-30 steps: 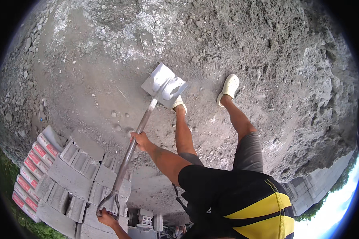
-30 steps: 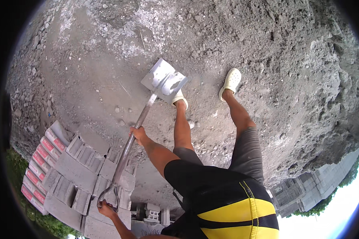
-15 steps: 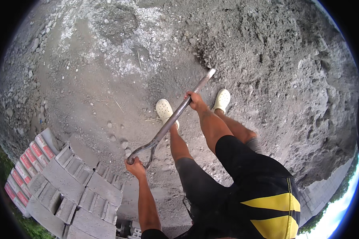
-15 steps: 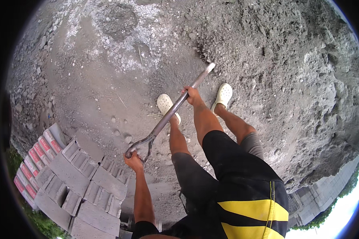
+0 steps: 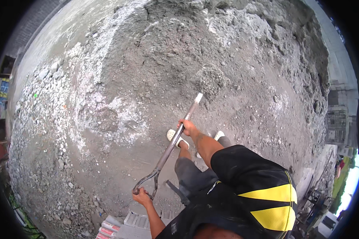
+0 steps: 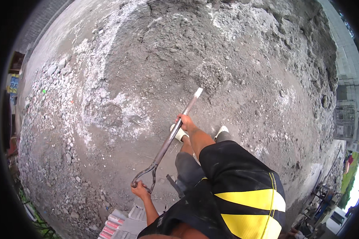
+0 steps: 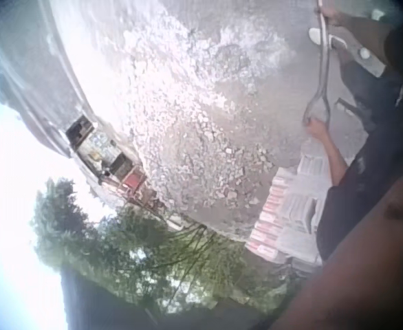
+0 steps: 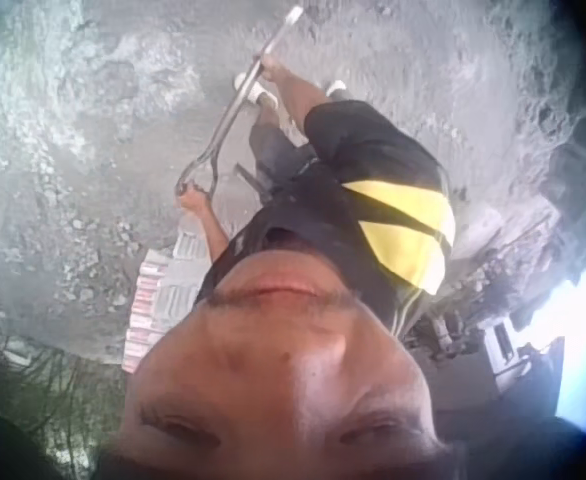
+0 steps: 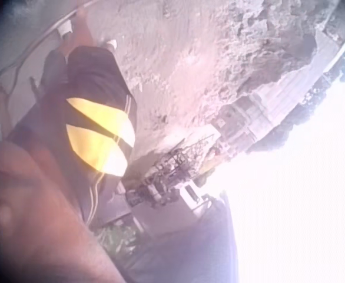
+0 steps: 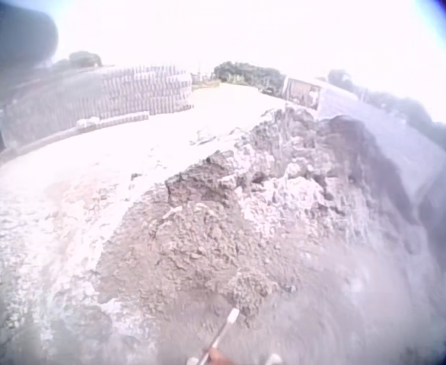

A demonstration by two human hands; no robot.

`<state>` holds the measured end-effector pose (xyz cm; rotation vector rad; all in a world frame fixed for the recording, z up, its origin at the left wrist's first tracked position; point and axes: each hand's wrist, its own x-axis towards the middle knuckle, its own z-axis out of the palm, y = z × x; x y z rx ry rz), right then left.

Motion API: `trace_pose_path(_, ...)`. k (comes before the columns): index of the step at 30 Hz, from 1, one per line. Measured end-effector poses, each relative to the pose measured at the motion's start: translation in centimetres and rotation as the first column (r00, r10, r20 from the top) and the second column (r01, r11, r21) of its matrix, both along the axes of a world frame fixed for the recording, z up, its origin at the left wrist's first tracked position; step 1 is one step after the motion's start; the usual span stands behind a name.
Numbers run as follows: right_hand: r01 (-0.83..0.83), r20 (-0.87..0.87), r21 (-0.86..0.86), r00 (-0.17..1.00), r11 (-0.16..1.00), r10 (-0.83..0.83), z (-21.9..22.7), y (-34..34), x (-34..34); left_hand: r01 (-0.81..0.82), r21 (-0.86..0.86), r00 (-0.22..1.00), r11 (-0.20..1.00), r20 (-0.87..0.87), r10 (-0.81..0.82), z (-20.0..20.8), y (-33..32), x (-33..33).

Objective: The person uses a shovel to mix a pile of sand and cement on the ground. They repeatedly scoop and turn the material to blend it, while other workers nearby also shovel and load the mixture into a cement mixer.

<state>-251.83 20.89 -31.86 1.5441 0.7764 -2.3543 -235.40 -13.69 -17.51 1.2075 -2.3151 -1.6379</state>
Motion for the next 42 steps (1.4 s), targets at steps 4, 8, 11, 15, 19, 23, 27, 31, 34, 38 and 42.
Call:
trace_pose_path(4,0.282,-0.096,-0.124,0.951,0.951,-0.294,1.8,3.9,6.0,0.267,-0.069,0.962,0.961,-0.042,-0.27,5.3,1.9,-3.2)
trace_pose_path(8,0.593,-0.105,-0.181,0.781,0.784,-0.615,0.8,7.7,15.0,0.607,-0.259,0.768,0.751,-0.052,-0.639,7.9,6.3,-3.5)
trace_pose_path(11,0.779,-0.113,-0.214,0.579,0.589,-0.807,0.7,11.5,24.6,0.697,-0.238,0.678,0.676,-0.085,-0.73,10.2,13.6,-1.9)
trace_pose_path(15,0.972,-0.139,-0.111,0.191,0.207,-0.972,-0.8,16.2,43.9,0.762,-0.63,0.047,0.15,-0.178,-0.983,7.7,24.5,4.0)
trace_pose_path(19,0.982,-0.116,0.13,-0.124,-0.139,-0.986,2.7,19.9,66.6,0.803,-0.243,-0.594,-0.544,-0.261,-0.761,15.7,39.0,20.9)
trace_pose_path(23,0.946,-0.284,0.008,-0.308,-0.323,-0.908,13.5,19.3,76.9,0.29,-0.602,-0.904,-0.744,-0.427,-0.007,25.9,45.3,30.7)
trace_pose_path(27,0.846,-0.512,-0.31,-0.533,-0.434,-0.674,23.5,19.0,78.3,0.017,-0.796,-0.86,-0.605,-0.32,0.397,30.6,47.3,28.2)
trace_pose_path(31,0.845,-0.64,-0.382,-0.534,-0.374,-0.553,31.1,24.8,71.4,0.618,-0.587,-0.766,-0.523,-0.6,-0.232,26.2,46.8,19.9)
trace_pose_path(34,0.969,-0.808,-0.147,-0.232,-0.196,-0.542,37.5,28.1,61.0,0.946,-0.138,-0.296,-0.293,-0.733,-0.612,21.3,44.4,12.5)
trace_pose_path(38,0.955,-0.912,0.137,0.225,0.262,-0.342,40.0,32.5,46.3,0.961,0.272,0.214,0.045,-0.633,-0.744,14.8,38.1,5.0)
trace_pose_path(42,0.777,-0.814,0.328,0.521,0.537,-0.257,36.6,34.1,27.0,0.727,0.586,0.658,0.358,-0.444,-0.608,10.7,32.1,0.8)
